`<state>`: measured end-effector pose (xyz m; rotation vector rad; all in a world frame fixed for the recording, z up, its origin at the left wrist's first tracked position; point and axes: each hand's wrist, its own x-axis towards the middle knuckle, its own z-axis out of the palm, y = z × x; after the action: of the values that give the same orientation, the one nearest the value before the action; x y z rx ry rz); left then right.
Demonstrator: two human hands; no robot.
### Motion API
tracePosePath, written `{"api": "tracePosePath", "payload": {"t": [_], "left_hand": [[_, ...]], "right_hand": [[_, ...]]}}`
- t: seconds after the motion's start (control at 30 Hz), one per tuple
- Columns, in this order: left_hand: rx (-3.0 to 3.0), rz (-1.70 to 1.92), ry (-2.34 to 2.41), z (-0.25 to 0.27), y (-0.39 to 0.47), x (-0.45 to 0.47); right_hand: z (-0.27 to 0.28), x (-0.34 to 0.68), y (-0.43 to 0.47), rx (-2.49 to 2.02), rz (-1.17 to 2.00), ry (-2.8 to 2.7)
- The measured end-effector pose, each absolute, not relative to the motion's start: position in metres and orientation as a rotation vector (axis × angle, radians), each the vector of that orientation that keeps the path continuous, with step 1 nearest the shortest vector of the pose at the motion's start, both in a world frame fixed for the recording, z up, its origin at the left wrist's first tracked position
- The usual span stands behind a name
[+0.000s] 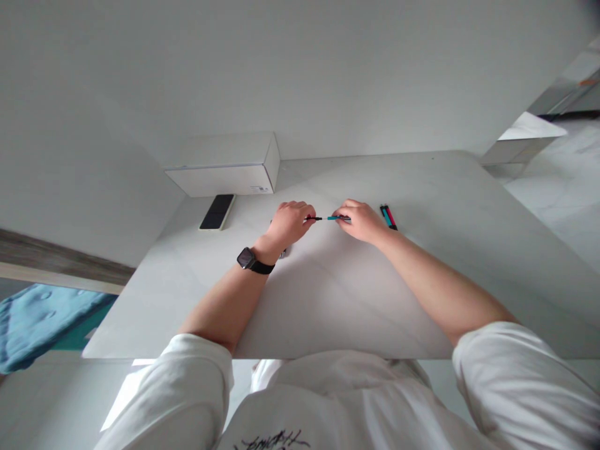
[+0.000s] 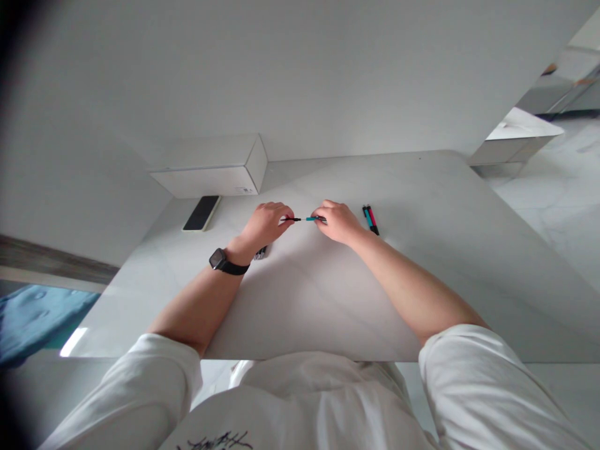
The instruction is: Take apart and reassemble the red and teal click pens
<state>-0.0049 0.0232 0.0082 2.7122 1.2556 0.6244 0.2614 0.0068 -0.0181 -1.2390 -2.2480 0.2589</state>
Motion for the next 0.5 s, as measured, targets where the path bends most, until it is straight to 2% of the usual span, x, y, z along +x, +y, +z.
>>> {"api": "tracePosePath", "payload": {"t": [0.5], "left_hand": [[2.710, 0.612, 1.197, 0.0082, 0.0187, 0.0007]], "right_hand": [[-0.0148, 0.2562, 0.0017, -1.199, 0.282, -2.273]]}}
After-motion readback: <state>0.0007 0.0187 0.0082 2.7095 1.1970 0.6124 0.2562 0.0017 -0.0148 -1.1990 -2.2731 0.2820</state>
